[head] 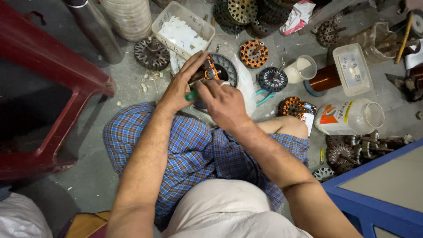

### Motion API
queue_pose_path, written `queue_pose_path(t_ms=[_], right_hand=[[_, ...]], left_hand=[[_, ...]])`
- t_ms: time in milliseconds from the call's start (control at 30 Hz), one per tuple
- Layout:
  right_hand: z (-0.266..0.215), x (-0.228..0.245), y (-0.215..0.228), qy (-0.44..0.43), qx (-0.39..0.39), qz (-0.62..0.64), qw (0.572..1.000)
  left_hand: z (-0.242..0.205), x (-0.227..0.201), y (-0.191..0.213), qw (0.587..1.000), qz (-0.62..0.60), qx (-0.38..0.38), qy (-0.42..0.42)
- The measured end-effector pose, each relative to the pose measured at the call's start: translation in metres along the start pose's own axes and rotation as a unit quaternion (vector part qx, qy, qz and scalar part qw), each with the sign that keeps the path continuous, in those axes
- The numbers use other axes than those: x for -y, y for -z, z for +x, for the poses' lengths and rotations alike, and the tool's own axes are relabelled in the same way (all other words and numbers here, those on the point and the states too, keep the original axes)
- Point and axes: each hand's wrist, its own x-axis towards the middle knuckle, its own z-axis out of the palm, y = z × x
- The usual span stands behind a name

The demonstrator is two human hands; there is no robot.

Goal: The person sits on the floor and assembles a motor stator by inserting white plastic spacers into slots between copper windings. They use a green-handled screwdriver to press the spacers into place and a pair of scissors to trim excess material. The person handles multiple stator components and tools on the floor.

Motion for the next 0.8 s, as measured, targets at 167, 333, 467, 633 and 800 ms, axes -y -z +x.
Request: queue_pose_path(t_ms=[167,333,467,633,800], right_hand=[[0.009,0.011,-0.003,-0.006,0.028,-0.038,0.999],[-0.009,-0.016,0.008,-0.118,-0.067,0.208,0.969],[-0.026,-0.030,0.005,-0.237,-0.137,0.417,0.867],[-0.033,-0.034,-0.004,-0.212,-0.144,0.394,0.882],[-0.031,-0.036,-0.010,-0.184,-0.125,0.262,0.939]], left_hand=[[0.000,0.001,-0.003,1.000,-0.024,-0.005,0.012],[0.001,0.002,-0.002,0.996,-0.085,0.014,0.013],[-0.001,0.004,-0.003,0.992,-0.125,0.008,0.014],[-0.001,0.003,-0.007,0.991,-0.129,-0.001,0.015],[-0.001,0.001,-0.007,0.992,-0.128,-0.006,0.019]])
